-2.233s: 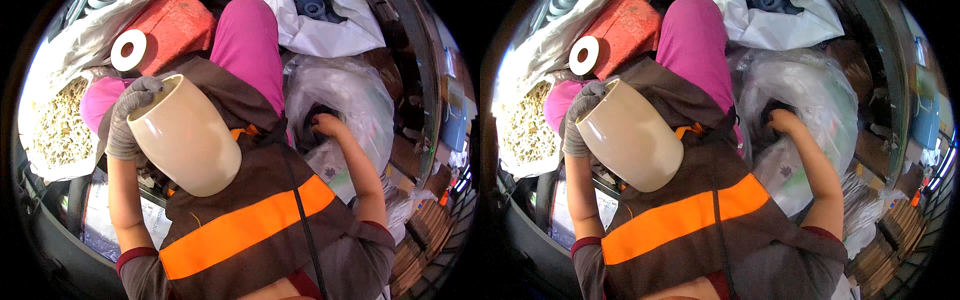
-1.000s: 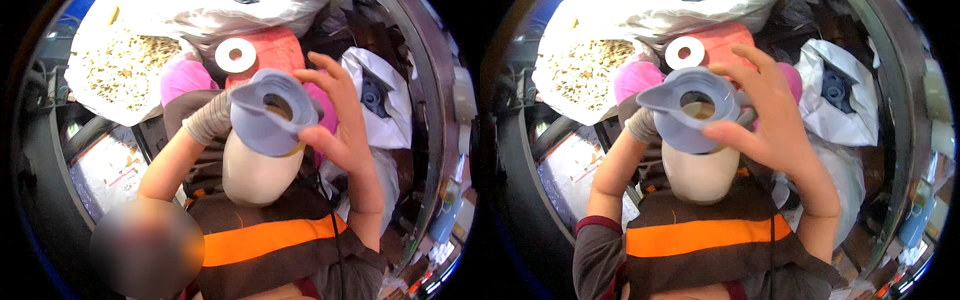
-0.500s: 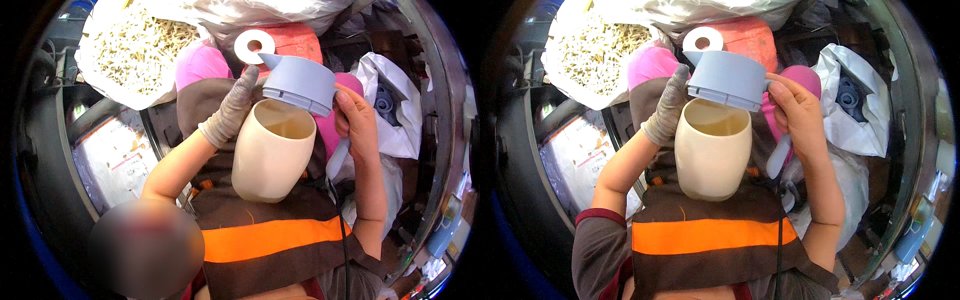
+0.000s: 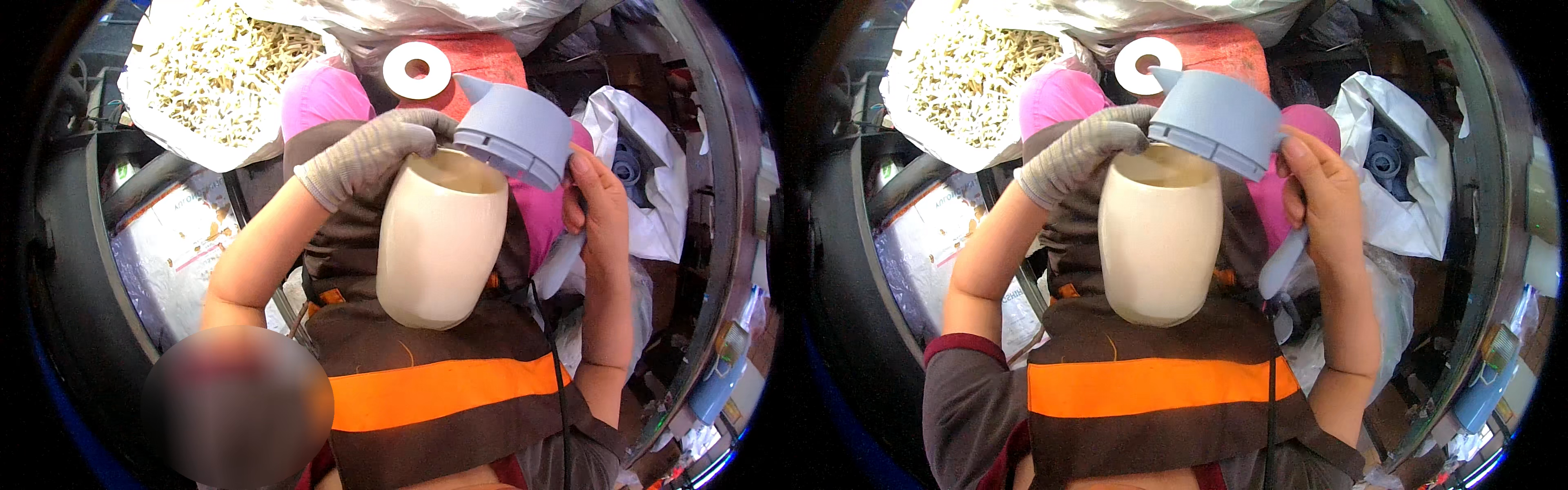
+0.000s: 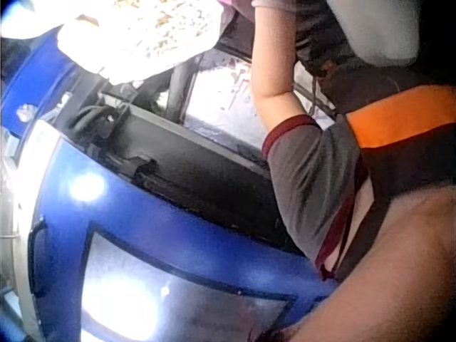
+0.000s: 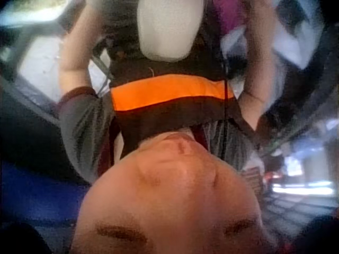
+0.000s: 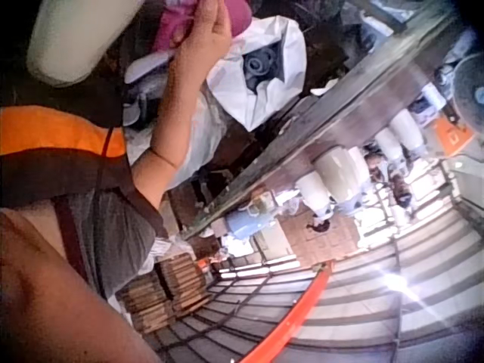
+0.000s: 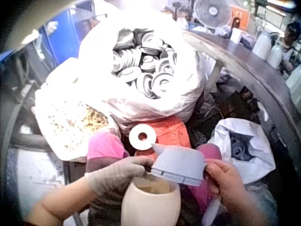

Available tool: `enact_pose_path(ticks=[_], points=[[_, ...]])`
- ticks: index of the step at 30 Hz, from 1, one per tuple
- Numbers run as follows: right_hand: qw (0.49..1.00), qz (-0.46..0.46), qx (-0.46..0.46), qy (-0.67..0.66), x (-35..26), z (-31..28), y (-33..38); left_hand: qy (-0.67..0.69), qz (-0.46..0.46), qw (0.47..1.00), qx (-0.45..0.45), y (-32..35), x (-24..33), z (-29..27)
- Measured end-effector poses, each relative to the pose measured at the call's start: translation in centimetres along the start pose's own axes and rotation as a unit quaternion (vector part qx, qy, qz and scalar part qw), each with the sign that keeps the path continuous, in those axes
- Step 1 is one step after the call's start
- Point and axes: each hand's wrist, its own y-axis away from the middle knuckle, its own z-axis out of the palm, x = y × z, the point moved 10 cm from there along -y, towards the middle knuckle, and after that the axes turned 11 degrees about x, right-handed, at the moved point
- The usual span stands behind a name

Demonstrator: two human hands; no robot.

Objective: The person sits on the floor and assembles beige plastic pitchers by inserting a white plastic component into the body and securing a grey lid. The person repeatedly picks up a pitcher body, inserts the component, and screws on the lid before placing the finished unit on a nearby table.

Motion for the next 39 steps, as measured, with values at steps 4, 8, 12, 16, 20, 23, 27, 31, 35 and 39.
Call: enact_pose_path(ticks=[4,8,12,16,20,23,27,31,35,39], points=[[1.0,0.006,-0.004,0.03,0.1,1.6,-0.3,0.243,-0.035,0.969,-0.014,0.6,-3.0,0.6],[0.998,0.0,-0.008,0.061,0.5,1.9,-0.8,0.33,-0.034,0.943,-0.034,0.4,-3.9,0.5],[0.997,0.001,-0.019,0.079,0.9,2.2,-1.2,0.342,-0.03,0.939,-0.019,-0.2,-3.8,0.5],[0.995,-0.012,-0.008,0.104,1.0,2.4,-1.2,0.319,-0.037,0.947,-0.009,-0.1,-4.0,0.5],[0.986,-0.015,-0.021,0.165,0.7,2.3,-1.0,0.25,0.006,0.968,0.036,0.4,-3.8,0.3],[0.968,-0.107,-0.006,0.227,0.3,2.7,-0.5,0.188,0.018,0.982,0.018,0.9,-3.7,0.9],[0.962,-0.131,0.002,0.238,0.5,2.9,0.1,0.131,0.043,0.99,0.023,1.9,-2.4,1.6],[0.957,-0.143,0.002,0.254,0.7,2.7,0.4,0.101,0.047,0.993,0.025,1.9,-2.6,1.6],[0.935,-0.204,-0.008,0.29,-0.1,3.0,0.2,0.06,0.053,0.996,0.027,2.0,-2.3,2.0],[0.939,-0.205,-0.003,0.276,0.9,2.6,0.2,0.042,0.055,0.997,0.021,1.6,-2.8,2.0]])
